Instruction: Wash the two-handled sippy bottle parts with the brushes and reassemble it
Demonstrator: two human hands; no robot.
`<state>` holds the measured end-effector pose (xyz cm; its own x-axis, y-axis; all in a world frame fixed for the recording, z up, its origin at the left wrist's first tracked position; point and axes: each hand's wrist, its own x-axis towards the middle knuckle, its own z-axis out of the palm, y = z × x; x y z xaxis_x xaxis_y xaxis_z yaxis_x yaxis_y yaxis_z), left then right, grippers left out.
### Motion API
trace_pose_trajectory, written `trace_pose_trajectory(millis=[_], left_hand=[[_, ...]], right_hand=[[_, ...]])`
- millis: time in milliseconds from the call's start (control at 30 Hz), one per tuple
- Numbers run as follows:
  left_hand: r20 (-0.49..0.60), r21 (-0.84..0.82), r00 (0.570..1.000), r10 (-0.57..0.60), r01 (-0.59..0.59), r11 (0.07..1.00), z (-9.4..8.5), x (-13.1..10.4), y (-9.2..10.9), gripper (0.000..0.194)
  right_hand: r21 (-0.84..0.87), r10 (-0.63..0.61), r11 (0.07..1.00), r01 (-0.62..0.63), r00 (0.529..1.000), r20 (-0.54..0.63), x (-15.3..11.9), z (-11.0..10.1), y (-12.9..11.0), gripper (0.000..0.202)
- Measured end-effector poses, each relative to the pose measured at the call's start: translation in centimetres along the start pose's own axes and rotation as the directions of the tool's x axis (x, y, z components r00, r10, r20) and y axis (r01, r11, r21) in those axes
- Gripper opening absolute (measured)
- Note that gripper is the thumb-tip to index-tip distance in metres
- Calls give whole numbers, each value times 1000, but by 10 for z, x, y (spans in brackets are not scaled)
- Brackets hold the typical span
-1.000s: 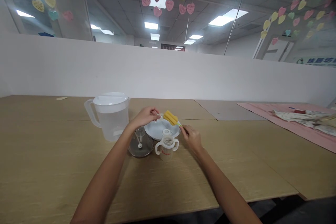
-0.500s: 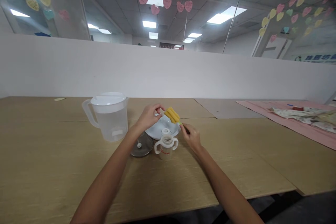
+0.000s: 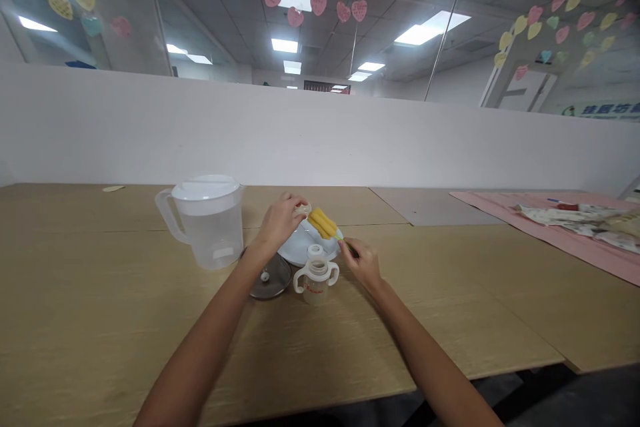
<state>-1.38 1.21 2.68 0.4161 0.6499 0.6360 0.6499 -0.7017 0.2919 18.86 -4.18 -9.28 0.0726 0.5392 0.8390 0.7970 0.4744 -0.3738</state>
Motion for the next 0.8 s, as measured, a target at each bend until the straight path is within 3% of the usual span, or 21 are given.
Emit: trace_pose_trajectory(millis=[100,167,267,367,467,667,800], left_hand=[[67,91,998,-9,3,996,-3,1,-6,26],[179,178,983,-51,18,984,-10,1,-10,28],[393,354,891,-228,83,932,-25,-2,-15,29],[506,454,777,-375,130,882,-34,-6,-19,27],[556,484,715,-425,138,864,-32,-8,-21,24],[593,470,674,-440,154,869,-29,-8,-19,13],[633,445,615,-470,208,871,-37,-12,-16,4]], right_hand=[[57,6,998,-4,999,-32,-1,0,-3,26],[68,36,997,-32,998,-58,0,-1,-4,27],[45,75,996,-72,994,-77,1,-1,-3,29],[20,90,996,-89,993,-74,2,-1,0,30],[-6,70,998,-70,996,-49,2,-1,2,31],[-85,21,996,-21,1000,7,0,0,4,31],[-101,1,995,1,1000,16,-1,1,5,31]])
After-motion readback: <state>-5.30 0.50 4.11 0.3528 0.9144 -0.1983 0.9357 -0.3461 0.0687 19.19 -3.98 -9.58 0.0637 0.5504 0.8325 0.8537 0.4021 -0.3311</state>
